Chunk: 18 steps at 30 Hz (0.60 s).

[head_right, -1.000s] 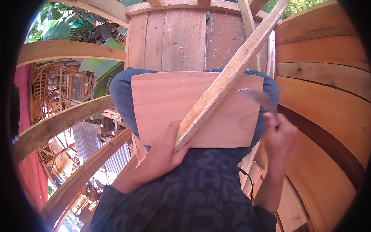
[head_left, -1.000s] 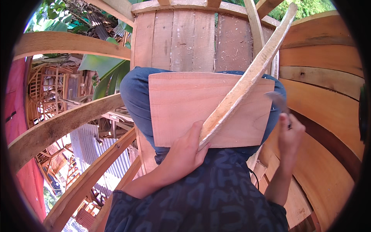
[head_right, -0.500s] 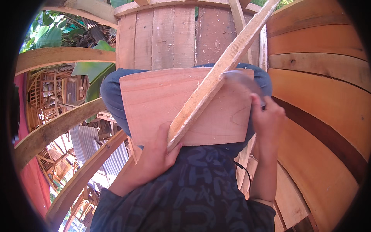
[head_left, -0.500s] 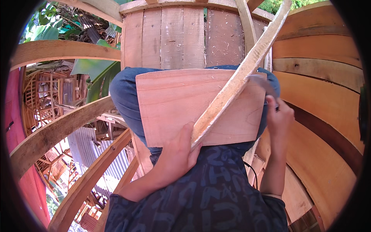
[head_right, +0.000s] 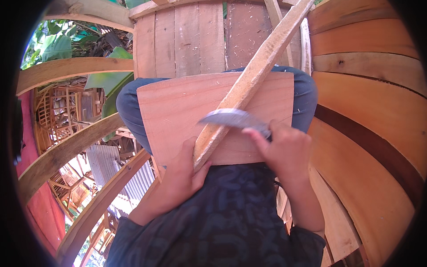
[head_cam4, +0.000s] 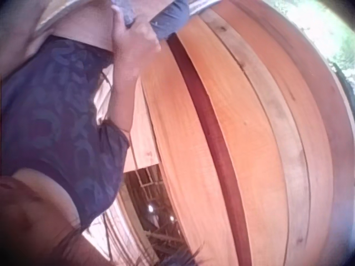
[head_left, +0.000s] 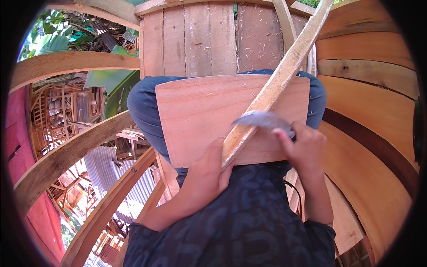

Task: The person is sitting cross-legged on a wooden platform and using a curved knife to shave and smooth a long wooden stick. They hold the stick against a flat wooden board on their lap and repeatedly scrape the surface with the knife to remove thin shavings.

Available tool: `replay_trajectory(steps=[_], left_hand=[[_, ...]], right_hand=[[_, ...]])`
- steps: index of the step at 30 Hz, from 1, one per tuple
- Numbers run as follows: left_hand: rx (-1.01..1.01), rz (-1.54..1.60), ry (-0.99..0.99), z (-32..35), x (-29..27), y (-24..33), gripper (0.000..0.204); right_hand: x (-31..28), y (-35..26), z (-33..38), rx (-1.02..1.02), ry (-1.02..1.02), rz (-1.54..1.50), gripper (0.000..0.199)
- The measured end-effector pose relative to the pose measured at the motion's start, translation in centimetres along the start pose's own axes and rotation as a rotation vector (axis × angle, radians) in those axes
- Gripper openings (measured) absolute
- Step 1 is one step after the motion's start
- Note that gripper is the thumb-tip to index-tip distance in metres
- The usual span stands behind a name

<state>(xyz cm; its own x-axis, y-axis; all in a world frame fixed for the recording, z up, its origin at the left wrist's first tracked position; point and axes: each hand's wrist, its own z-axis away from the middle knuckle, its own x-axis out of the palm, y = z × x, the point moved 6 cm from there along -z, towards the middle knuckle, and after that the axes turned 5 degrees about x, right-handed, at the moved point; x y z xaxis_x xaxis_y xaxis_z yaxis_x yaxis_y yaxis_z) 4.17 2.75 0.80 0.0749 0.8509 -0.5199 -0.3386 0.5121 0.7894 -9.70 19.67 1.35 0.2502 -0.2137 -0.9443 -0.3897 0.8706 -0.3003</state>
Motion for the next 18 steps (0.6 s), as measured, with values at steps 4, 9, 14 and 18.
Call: replay_trajectory(steps=[4, 9, 14, 18], left_hand=[[0.003, -0.003, -0.012, -0.3, 0.3, 0.4, 0.052], [0.032, 0.008, -0.001, -0.5, 0.2, 0.5, 0.051], [-0.002, 0.008, -0.014, -0.4, 0.3, 0.3, 0.051], [0.006, 0.019, -0.025, -0.5, 0.3, 0.3, 0.051]], right_hand=[[-1.3, 2.5, -1.0, 0.049, 0.071, 0.136, 0.057], [-1.0, 2.7, -0.7, 0.055, 0.128, 0.107, 0.059], [-0.6, 2.7, -0.9, 0.064, 0.127, 0.108, 0.06], [-0.6, 3.3, -1.2, 0.042, 0.126, 0.125, 0.062]])
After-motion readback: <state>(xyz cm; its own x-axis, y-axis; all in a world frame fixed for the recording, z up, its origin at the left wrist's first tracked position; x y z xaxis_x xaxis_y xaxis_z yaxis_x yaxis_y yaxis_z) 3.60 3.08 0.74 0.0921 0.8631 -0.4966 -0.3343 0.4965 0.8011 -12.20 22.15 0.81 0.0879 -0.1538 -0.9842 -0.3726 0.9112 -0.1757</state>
